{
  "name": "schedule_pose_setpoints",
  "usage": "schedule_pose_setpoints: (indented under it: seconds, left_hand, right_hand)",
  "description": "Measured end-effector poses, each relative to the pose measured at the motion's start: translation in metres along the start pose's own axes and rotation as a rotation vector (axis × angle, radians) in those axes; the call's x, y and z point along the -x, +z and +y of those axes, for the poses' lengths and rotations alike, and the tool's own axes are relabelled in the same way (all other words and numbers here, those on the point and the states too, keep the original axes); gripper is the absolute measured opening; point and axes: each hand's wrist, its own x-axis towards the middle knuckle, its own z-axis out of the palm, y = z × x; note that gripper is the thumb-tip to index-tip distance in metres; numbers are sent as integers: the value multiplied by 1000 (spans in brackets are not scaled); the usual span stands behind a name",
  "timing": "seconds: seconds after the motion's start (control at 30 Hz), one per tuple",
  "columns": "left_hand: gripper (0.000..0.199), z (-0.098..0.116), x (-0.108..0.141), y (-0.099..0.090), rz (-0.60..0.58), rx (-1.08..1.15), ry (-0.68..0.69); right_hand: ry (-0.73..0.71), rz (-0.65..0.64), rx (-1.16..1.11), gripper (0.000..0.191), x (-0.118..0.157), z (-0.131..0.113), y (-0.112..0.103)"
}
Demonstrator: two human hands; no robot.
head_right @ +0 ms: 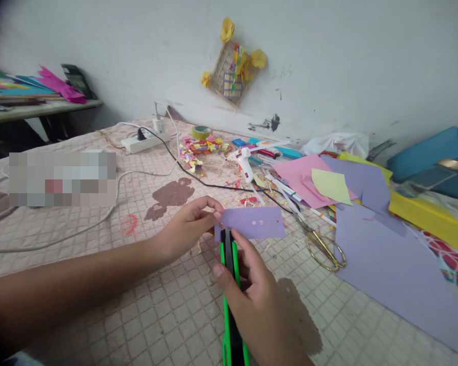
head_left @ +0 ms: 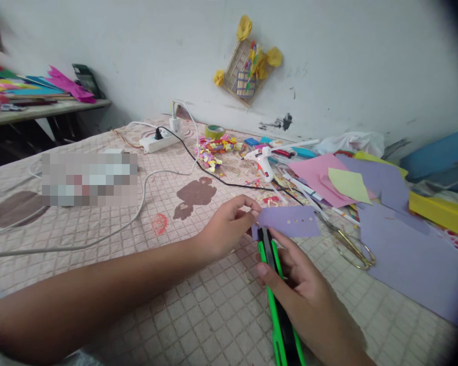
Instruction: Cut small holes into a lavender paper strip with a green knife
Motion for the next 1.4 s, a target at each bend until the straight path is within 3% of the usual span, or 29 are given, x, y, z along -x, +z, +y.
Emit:
schedule_pose_setpoints:
  seconds: [0.3, 0.5, 0.77, 0.97, 1.1, 1.17, 1.27, 1.33, 1.4]
  left_hand:
    - [6, -2, -2, -5, 30, -136, 107]
    - [5, -4, 1, -6, -15, -237, 169]
    - [9, -5, 6, -9, 29, -604, 466]
    - [10, -6, 7, -9, 29, -655, 495]
    - [9, -4, 1, -11, 14, -640, 356]
    - [9, -1, -3, -15, -113, -601, 157]
    - [11, 6, -10, -21, -449, -479, -124]
    - [13, 11, -13, -27, -590, -441, -194]
    - [12, 17, -16, -32, -582, -509, -177]
  right_hand:
    - [-57, 43, 46, 61, 4, 4, -1]
    - [-74, 35, 44, 61, 5, 3, -1]
    - [-88, 76, 30, 61, 5, 2, -1]
    - [-106, 46, 21, 57, 6, 3, -1]
    - [-87, 175, -87, 56, 8, -1, 0]
    - [-91, 257, -196, 44, 9, -5, -3]
    - [-74, 316, -340, 20, 10, -10, -15]
    - [-27, 256, -505, 21, 10, -12, -26]
    - [-25, 199, -597, 26, 8, -12, -37]
